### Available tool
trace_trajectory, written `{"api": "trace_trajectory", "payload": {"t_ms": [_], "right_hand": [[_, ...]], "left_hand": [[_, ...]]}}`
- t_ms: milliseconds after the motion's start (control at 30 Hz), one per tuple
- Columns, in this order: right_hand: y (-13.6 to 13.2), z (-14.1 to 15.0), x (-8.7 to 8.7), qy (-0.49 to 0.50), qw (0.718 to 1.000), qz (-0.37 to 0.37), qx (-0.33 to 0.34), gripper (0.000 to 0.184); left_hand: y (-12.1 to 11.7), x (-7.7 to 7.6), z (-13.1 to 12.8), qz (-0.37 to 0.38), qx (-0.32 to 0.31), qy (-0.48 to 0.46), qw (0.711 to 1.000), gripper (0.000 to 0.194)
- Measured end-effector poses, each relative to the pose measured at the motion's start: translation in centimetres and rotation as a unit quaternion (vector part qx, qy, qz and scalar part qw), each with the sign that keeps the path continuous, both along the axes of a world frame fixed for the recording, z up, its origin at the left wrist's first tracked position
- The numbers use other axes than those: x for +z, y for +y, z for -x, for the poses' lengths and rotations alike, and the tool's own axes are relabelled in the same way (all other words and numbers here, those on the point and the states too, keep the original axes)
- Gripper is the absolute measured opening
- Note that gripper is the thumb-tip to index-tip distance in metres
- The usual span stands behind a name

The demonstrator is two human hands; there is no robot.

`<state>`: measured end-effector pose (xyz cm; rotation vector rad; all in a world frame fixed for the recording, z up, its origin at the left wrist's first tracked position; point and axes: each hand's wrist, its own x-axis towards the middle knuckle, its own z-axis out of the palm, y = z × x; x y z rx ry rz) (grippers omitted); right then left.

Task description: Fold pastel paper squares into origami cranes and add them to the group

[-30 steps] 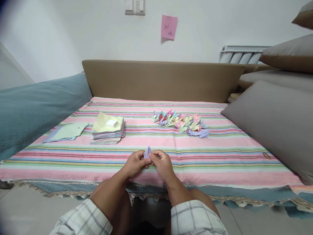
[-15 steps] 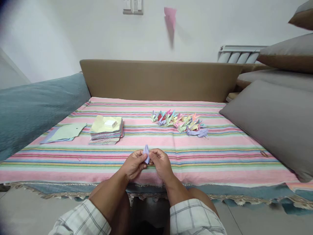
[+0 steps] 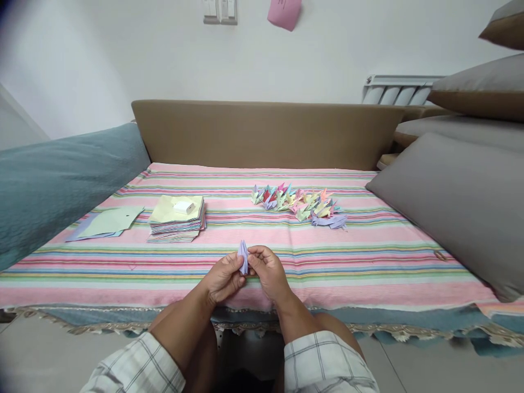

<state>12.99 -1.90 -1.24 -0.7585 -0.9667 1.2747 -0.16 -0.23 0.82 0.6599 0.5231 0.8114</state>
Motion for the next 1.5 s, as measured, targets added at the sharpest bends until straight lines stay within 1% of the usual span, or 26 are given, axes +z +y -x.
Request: {"api": "trace_trajectory", "payload": {"t_ms": [300,567,700,800,867,933,1000,1100,1167,1233,1333,1500], "right_hand": [[-0.1,-0.3,-0.2,-0.001,1.000,-0.018,0.013,0.021],[-0.1,-0.3,-0.2,0.000,1.000,-0.005,0.020,0.020],[0.0,-0.6,0.0,-0.032,0.999,-0.022,0.013,0.024],[0.0,-1.0,0.5,-0.099,0.993,-0.062,-0.010,0.027],[-0.1,-1.4,0.9,-0.158,0.982,-0.098,-0.024,0.029],[-0.3,-1.8,1.4,-0.220,0.965,-0.138,-0.037,0.033],[-0.4,-2.3,1.9,-0.282,0.941,-0.177,-0.058,0.036],[-0.6,-2.9,2.2,-0.366,0.897,-0.222,-0.107,0.035],[-0.6,-3.1,2.2,-0.404,0.870,-0.246,-0.136,0.035],[-0.5,-3.2,2.2,-0.427,0.850,-0.269,-0.152,0.036],[-0.5,-3.1,2.2,-0.436,0.836,-0.287,-0.169,0.036],[-0.6,-2.8,2.0,-0.430,0.842,-0.281,-0.166,0.037]], "left_hand": [[-0.1,0.3,0.1,0.012,-0.007,0.001,1.000,0.038],[-0.1,0.4,0.3,0.015,-0.015,0.001,1.000,0.039],[-0.1,0.3,0.3,-0.004,-0.014,0.016,1.000,0.039],[0.0,0.2,0.3,-0.017,-0.007,0.046,0.999,0.036],[0.0,0.2,0.3,-0.021,-0.005,0.066,0.998,0.036],[0.0,0.2,0.3,-0.026,-0.005,0.084,0.996,0.038],[0.0,0.3,0.3,-0.036,0.002,0.101,0.994,0.039],[-0.1,0.4,0.2,-0.057,0.019,0.123,0.991,0.040],[-0.1,0.4,0.2,-0.071,0.030,0.135,0.988,0.040],[-0.1,0.4,0.2,-0.079,0.036,0.145,0.986,0.040],[0.0,0.4,0.3,-0.080,0.037,0.149,0.985,0.040],[0.1,0.3,0.6,-0.071,0.029,0.140,0.987,0.039]]}}
